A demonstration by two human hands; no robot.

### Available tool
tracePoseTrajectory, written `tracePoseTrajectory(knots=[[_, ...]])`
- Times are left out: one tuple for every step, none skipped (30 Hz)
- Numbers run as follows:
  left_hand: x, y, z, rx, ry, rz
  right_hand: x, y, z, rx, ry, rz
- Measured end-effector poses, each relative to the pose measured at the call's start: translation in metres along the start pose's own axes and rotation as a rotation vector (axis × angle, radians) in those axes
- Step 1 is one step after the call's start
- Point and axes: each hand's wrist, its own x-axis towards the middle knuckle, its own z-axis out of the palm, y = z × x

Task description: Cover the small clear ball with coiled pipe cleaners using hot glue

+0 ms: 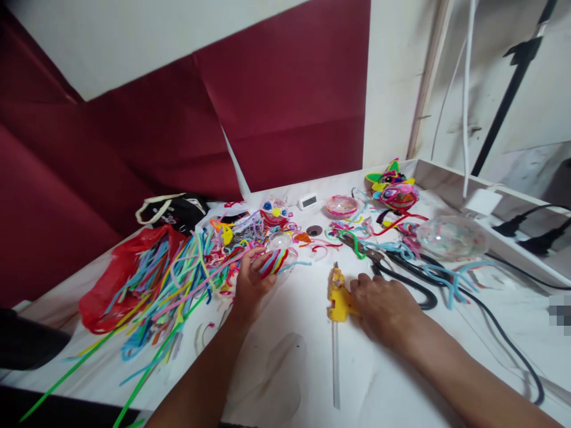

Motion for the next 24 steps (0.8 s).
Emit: tracePoseTrajectory(knots=[[0.000, -0.001, 0.000, -0.001, -0.004, 0.006, 0.001, 0.000, 0.001, 0.009, -0.001, -0.002], [0.000, -0.002, -0.001, -0.001, -0.009, 0.009, 0.001, -0.001, 0.001, 0.017, 0.002, -0.004], [0.000, -0.003, -0.001, 0.000, -0.015, 0.009, 0.002, -0.002, 0.002, 0.025, 0.007, -0.006], [-0.001, -0.003, -0.001, 0.001, -0.020, 0.009, 0.003, -0.003, 0.003, 0.030, 0.016, -0.006], [-0.001, -0.002, 0.000, 0.003, -0.024, 0.006, 0.003, -0.004, 0.003, 0.033, 0.022, -0.004], [-0.001, -0.001, 0.000, 0.003, -0.024, 0.004, 0.004, -0.006, 0.003, 0.037, 0.025, -0.002], [-0.002, 0.001, 0.001, 0.003, -0.020, 0.000, 0.005, -0.007, 0.004, 0.042, 0.029, -0.003], [-0.002, 0.002, 0.002, 0.002, -0.017, -0.005, 0.005, -0.008, 0.004, 0.048, 0.032, -0.008], [-0.002, 0.004, 0.003, 0.000, -0.013, -0.012, 0.005, -0.009, 0.004, 0.056, 0.035, -0.012], [-0.003, 0.006, 0.003, -0.004, -0.007, -0.020, 0.005, -0.009, 0.005, 0.063, 0.041, -0.015], [-0.003, 0.007, 0.004, -0.011, -0.002, -0.028, 0.005, -0.009, 0.004, 0.070, 0.052, -0.017], [-0.003, 0.009, 0.005, -0.020, 0.003, -0.037, 0.004, -0.007, 0.004, 0.076, 0.070, -0.018], [-0.003, 0.010, 0.006, -0.031, 0.009, -0.047, 0.003, -0.005, 0.004, 0.084, 0.094, -0.022], [-0.003, 0.012, 0.006, -0.043, 0.017, -0.057, 0.001, -0.003, 0.003, 0.097, 0.121, -0.032], [-0.003, 0.013, 0.007, -0.056, 0.026, -0.068, -0.001, 0.001, 0.001, 0.121, 0.158, -0.051], [-0.003, 0.014, 0.008, -0.066, 0.035, -0.077, -0.003, 0.004, -0.001, 0.158, 0.202, -0.079], [-0.003, 0.015, 0.008, -0.073, 0.044, -0.086, -0.006, 0.008, -0.003, 0.208, 0.253, -0.112], [-0.003, 0.015, 0.008, -0.075, 0.050, -0.094, -0.009, 0.012, -0.005, 0.269, 0.312, -0.144], [-0.002, 0.015, 0.008, -0.072, 0.051, -0.099, -0.013, 0.015, -0.008, 0.336, 0.367, -0.171], [-0.002, 0.014, 0.008, -0.067, 0.047, -0.101, -0.016, 0.018, -0.010, 0.406, 0.412, -0.191], [-0.002, 0.012, 0.008, -0.061, 0.044, -0.097, -0.019, 0.021, -0.012, 0.480, 0.438, -0.198], [-0.001, 0.010, 0.007, -0.058, 0.038, -0.087, -0.022, 0.024, -0.014, 0.557, 0.448, -0.195], [-0.001, 0.008, 0.007, -0.059, 0.034, -0.073, -0.025, 0.027, -0.015, 0.639, 0.449, -0.192], [-0.001, 0.005, 0.006, -0.062, 0.032, -0.055, -0.027, 0.030, -0.015, 0.723, 0.445, -0.188]])
